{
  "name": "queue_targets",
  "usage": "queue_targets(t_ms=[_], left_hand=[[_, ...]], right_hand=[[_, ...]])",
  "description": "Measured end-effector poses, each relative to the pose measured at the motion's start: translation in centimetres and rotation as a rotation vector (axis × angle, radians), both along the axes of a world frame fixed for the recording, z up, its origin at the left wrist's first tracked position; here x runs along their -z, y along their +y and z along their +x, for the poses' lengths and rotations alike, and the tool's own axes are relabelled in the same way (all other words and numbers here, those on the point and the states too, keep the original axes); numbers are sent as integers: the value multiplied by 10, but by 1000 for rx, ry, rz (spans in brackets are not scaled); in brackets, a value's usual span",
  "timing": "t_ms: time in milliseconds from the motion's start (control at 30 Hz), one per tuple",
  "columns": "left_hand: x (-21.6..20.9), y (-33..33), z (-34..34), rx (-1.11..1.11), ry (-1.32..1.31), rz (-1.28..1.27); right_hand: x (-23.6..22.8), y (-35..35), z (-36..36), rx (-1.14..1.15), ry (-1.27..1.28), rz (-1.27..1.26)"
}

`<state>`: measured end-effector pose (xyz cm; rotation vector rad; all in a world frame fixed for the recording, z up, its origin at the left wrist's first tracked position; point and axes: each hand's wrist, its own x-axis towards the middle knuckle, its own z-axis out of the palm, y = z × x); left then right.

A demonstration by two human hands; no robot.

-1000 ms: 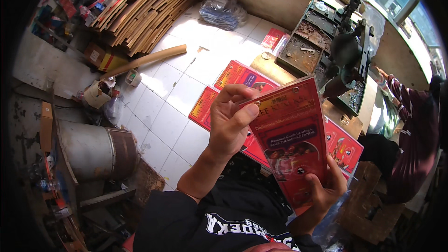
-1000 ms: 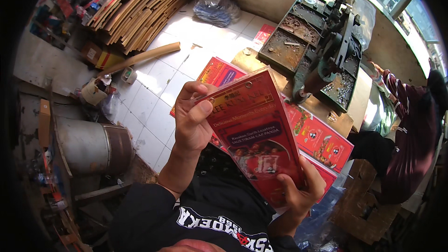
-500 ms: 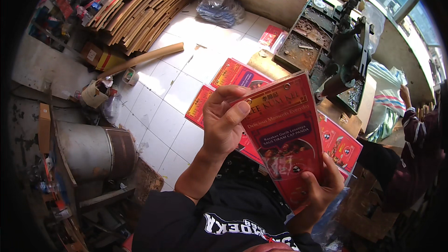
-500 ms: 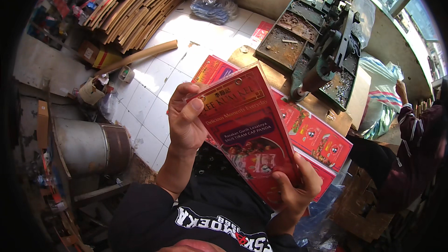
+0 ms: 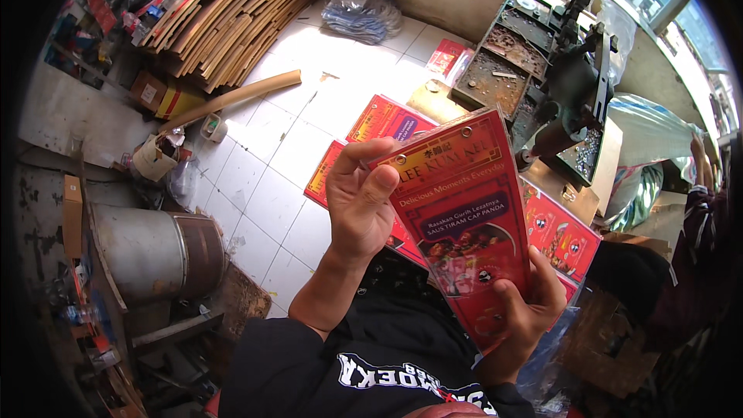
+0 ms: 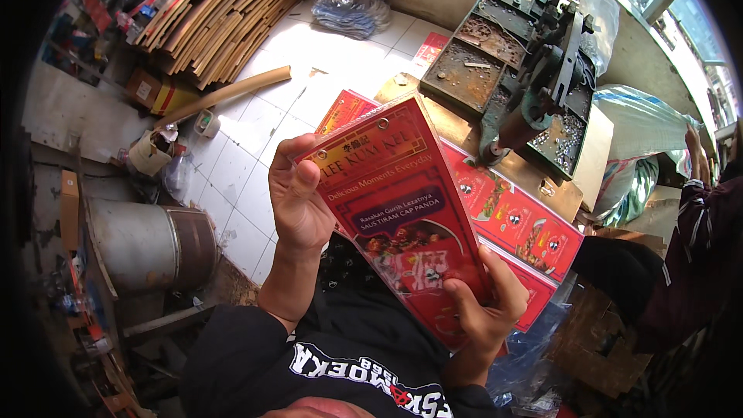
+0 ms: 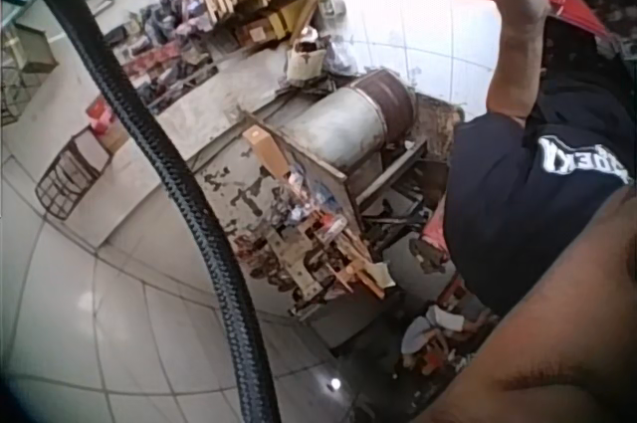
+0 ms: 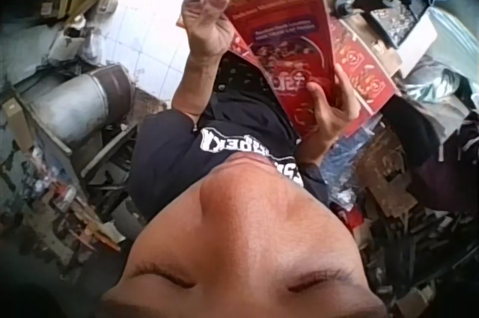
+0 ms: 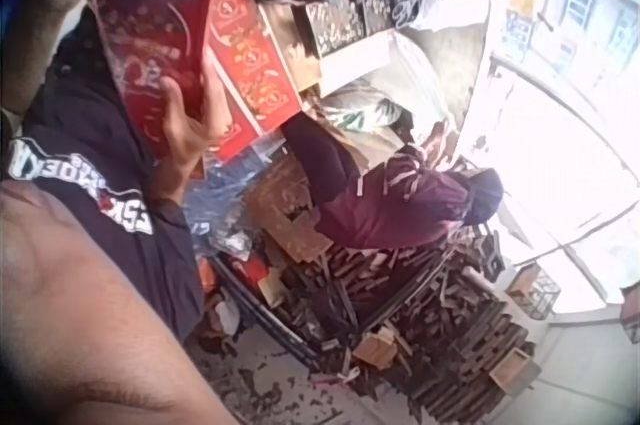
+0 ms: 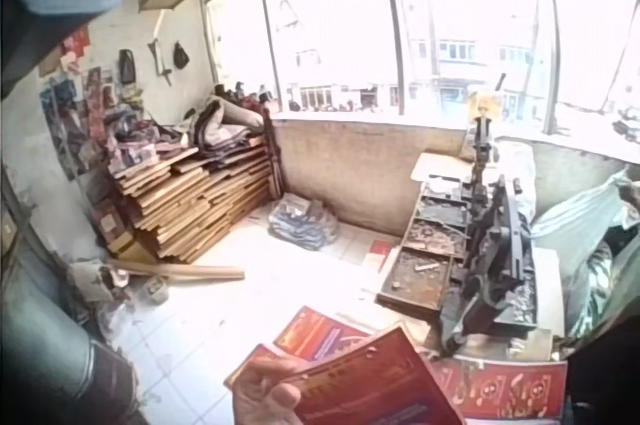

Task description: The person attaches metal eyelets to cardboard strips using a manual press machine and then organizes and stacks the finished items.

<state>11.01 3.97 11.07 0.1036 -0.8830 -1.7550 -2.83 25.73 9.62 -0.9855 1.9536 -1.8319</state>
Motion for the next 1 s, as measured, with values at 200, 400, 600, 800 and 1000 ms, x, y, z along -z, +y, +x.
queue_targets(t_ms=[200, 400, 600, 800, 1000], left_hand=[[-3, 0, 0, -9, -12, -44], [-2, 0, 1, -10, -3, -44], [0, 4, 3, -26, -26, -4], [0, 7, 3, -25, -36, 11], [1, 9, 3, -15, -36, -62]], right_hand=[[-2, 0, 1, -27, -50, 7], [-1, -1, 0, -44, -54, -2], [-2, 0, 1, -50, -100, -19], [1, 3, -1, -61, -127, -51], [6, 9, -4, -79, -163, -51]])
